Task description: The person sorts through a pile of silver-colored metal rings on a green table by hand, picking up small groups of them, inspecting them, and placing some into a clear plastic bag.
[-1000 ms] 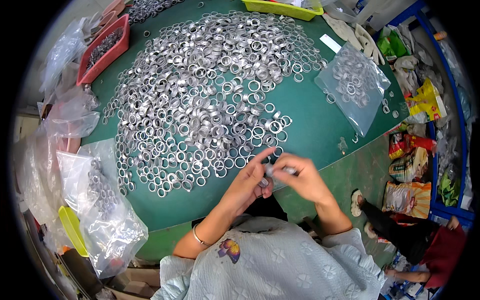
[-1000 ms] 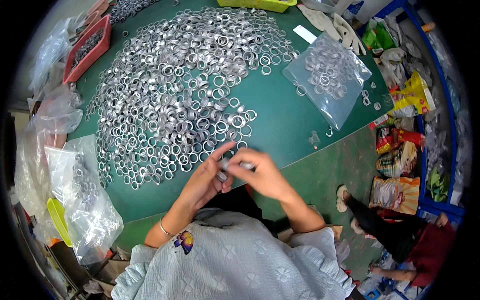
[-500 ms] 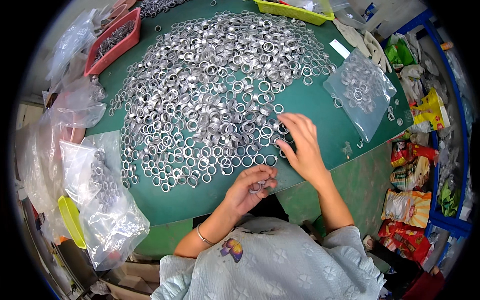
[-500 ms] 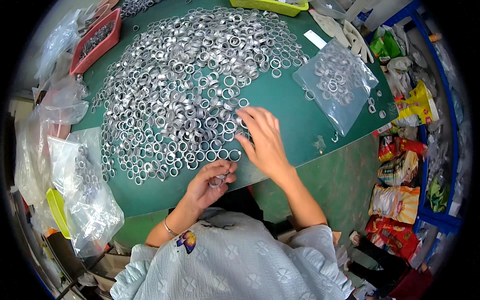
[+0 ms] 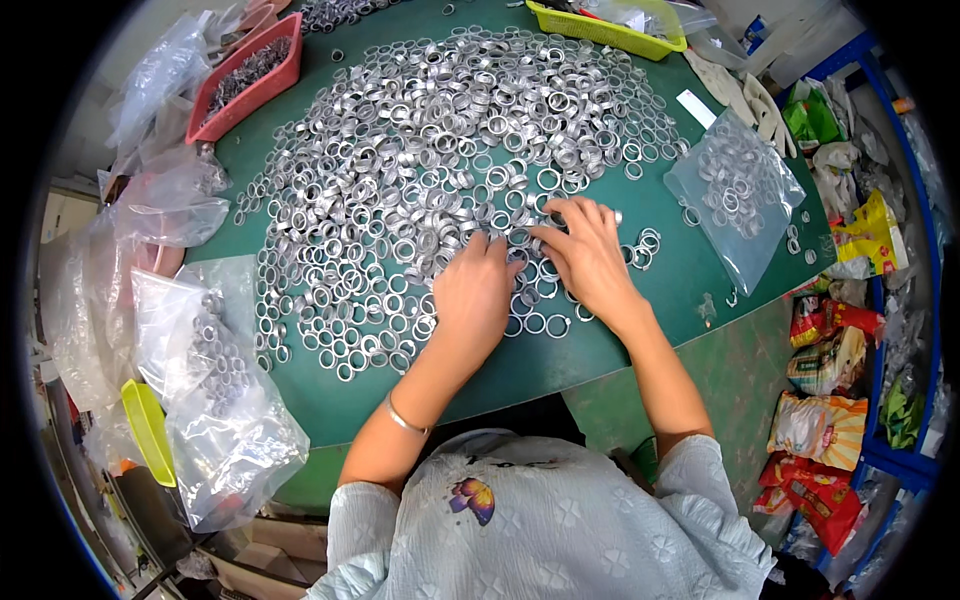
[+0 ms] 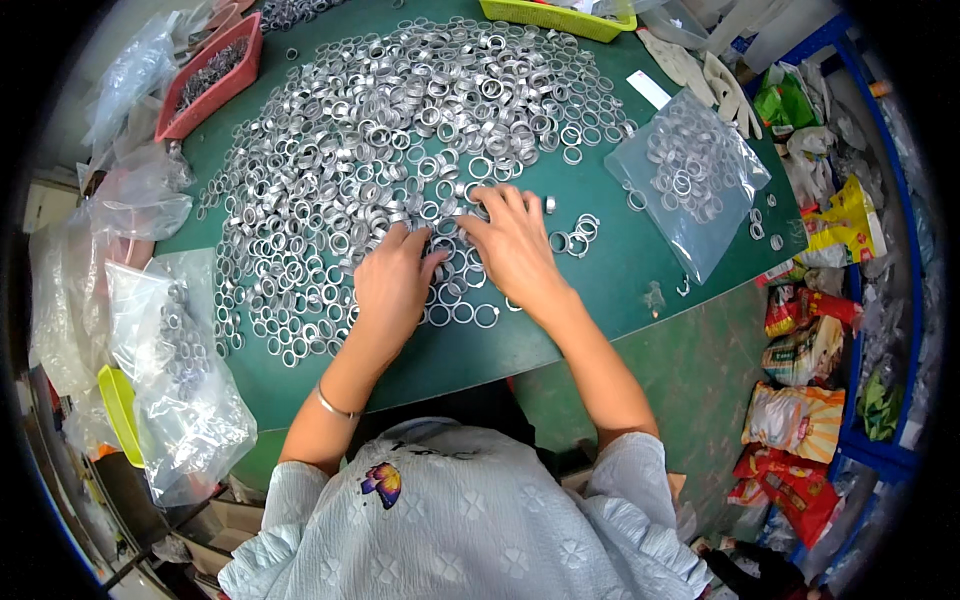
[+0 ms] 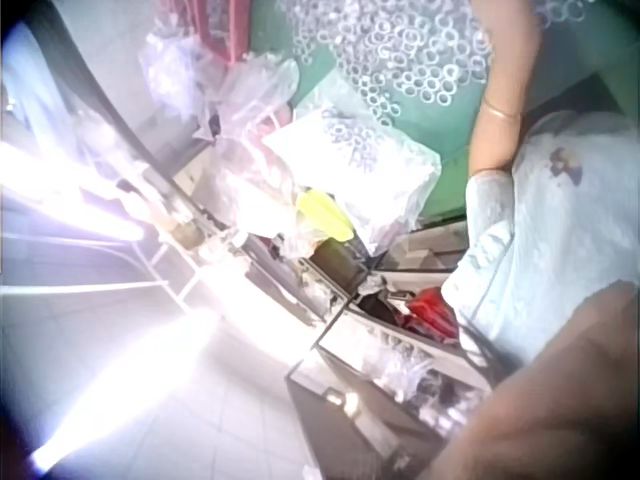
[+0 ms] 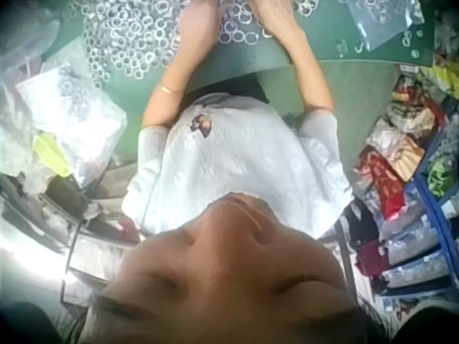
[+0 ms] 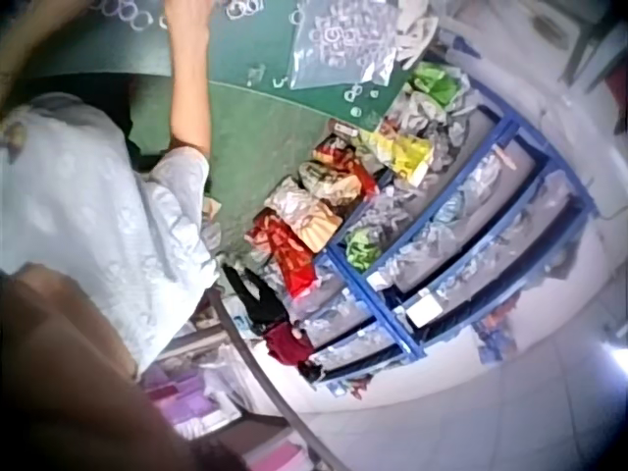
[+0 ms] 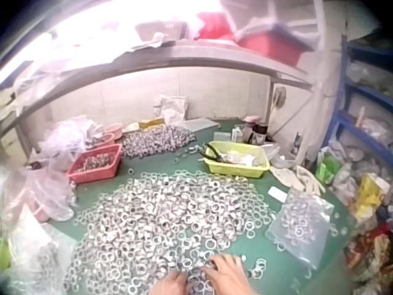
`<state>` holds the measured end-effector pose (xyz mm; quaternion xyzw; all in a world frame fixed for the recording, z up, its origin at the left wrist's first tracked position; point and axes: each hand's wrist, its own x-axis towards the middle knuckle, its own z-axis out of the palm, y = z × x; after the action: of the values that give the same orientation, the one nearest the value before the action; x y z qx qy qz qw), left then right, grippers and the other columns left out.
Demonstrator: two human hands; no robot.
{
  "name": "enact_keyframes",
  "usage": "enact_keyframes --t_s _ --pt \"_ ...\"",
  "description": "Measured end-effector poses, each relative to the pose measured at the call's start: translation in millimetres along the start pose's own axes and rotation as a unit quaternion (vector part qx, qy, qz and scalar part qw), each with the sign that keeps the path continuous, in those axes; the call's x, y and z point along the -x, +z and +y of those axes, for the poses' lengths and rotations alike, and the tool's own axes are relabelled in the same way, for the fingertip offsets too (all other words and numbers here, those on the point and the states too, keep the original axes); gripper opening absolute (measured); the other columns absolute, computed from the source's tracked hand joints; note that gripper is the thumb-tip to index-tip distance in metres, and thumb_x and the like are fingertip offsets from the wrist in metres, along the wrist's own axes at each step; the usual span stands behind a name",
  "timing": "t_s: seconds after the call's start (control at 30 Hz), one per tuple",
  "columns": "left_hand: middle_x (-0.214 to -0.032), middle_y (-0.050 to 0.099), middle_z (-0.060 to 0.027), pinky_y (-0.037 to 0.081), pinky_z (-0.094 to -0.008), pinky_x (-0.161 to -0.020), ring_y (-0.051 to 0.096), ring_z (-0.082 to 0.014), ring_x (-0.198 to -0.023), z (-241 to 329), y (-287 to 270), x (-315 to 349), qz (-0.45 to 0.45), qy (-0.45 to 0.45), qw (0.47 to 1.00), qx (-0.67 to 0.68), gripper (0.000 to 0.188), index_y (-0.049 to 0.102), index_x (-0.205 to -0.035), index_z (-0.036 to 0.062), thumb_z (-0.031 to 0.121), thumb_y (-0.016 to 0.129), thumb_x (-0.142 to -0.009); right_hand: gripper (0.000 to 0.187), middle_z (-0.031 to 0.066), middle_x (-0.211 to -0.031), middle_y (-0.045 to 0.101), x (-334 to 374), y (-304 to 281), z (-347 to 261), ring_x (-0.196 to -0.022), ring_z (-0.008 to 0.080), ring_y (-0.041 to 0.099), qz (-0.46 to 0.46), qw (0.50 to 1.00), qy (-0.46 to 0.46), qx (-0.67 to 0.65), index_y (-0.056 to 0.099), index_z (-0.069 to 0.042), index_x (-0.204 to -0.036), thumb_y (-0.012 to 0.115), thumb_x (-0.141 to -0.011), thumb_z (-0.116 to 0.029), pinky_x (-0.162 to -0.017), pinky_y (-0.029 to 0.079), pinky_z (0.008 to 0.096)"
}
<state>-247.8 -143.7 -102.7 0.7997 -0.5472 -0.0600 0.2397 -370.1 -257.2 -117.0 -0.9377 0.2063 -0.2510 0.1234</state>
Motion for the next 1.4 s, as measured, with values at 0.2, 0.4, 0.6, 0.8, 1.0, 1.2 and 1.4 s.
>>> enact_keyframes --t_s 0.2,0.4,0.6,0.8,1.0,1.2,1.4 --pt "-0.078 0.059 -0.0105 0.047 -0.0396 -0.054 0.060 -0.0301 -0.062 -10.8 5.1 -15.3 0.003 0.020 1.000 -0.005 0.010 0.063 -0.080 0.0053 0.014 0.064 -0.076 0.014 0.0076 -0.098 0.062 17.3 -12.6 24.3 -0.080 0.0182 0.058 -0.007 0.902 0.289 -0.322 0.061 -0.004 -0.091 0.056 -0.079 0.002 -0.069 0.045 0.0310" --pt "-0.088 0.064 -0.0134 0.040 -0.0224 -0.038 0.057 -0.0163 -0.056 -25.3 -17.7 -4.3 -0.124 -0.225 0.687 0.680 0.014 0.058 -0.090 0.0010 0.007 0.049 -0.083 0.021 0.0087 -0.095 0.057 21.7 -30.9 29.0 -0.081 0.0175 0.055 0.055 0.626 0.321 -0.708 0.058 0.002 -0.100 0.053 -0.079 0.001 -0.066 0.044 0.0312" --pt "-0.076 0.056 -0.0075 0.039 -0.0202 -0.036 0.055 -0.0169 -0.058 -18.6 -19.1 7.2 -0.094 -0.281 0.449 0.843 0.019 0.058 -0.096 0.0000 0.012 0.048 -0.085 0.016 0.0099 -0.080 0.049 -1.7 8.9 9.9 -0.078 0.0276 0.052 0.012 0.989 0.132 -0.060 0.063 -0.005 -0.087 0.068 -0.071 -0.005 -0.063 0.044 0.0384" --pt "-0.078 0.059 -0.0126 0.047 -0.0373 -0.056 0.059 -0.0277 -0.063 -20.6 -8.4 -27.2 0.033 0.013 0.983 0.182 0.012 0.067 -0.080 0.0015 0.013 0.066 -0.077 0.011 0.0032 -0.075 0.049 10.9 -8.4 32.0 -0.064 0.0140 0.045 0.032 0.839 0.356 -0.409 0.062 0.000 -0.087 0.054 -0.079 -0.002 -0.051 0.036 0.0275" --pt "-0.079 0.060 -0.0122 0.046 -0.0375 -0.062 0.059 -0.0298 -0.069 -21.2 15.0 -64.8 -0.050 0.050 0.997 0.016 0.010 0.066 -0.078 0.0035 0.013 0.067 -0.075 0.010 -0.0009 -0.069 0.047 11.1 -35.0 39.0 -0.056 0.0068 0.040 0.061 0.478 0.389 -0.785 0.060 0.002 -0.087 0.058 -0.082 -0.006 -0.047 0.031 0.0215" --pt "-0.096 0.063 -0.0159 0.041 -0.0246 -0.042 0.060 -0.0224 -0.068 -32.6 -10.6 -52.3 -0.182 -0.218 0.630 0.723 0.015 0.058 -0.074 0.0039 0.019 0.057 -0.078 0.017 -0.0002 -0.064 0.051 18.4 -22.3 23.0 -0.058 0.0075 0.046 -0.116 0.966 0.212 -0.093 0.067 -0.005 -0.090 0.071 -0.074 -0.010 -0.054 0.038 0.0261" --pt "-0.095 0.063 -0.0129 0.043 -0.0195 -0.040 0.062 -0.0173 -0.071 -19.1 -19.9 -2.7 -0.196 -0.307 0.475 0.801 0.029 0.058 -0.095 -0.0008 0.027 0.054 -0.088 0.015 0.0036 -0.062 0.054 27.3 -26.1 44.6 -0.057 0.0116 0.051 -0.020 0.862 0.355 -0.362 0.066 -0.003 -0.083 0.071 -0.074 -0.014 -0.054 0.040 0.0262"
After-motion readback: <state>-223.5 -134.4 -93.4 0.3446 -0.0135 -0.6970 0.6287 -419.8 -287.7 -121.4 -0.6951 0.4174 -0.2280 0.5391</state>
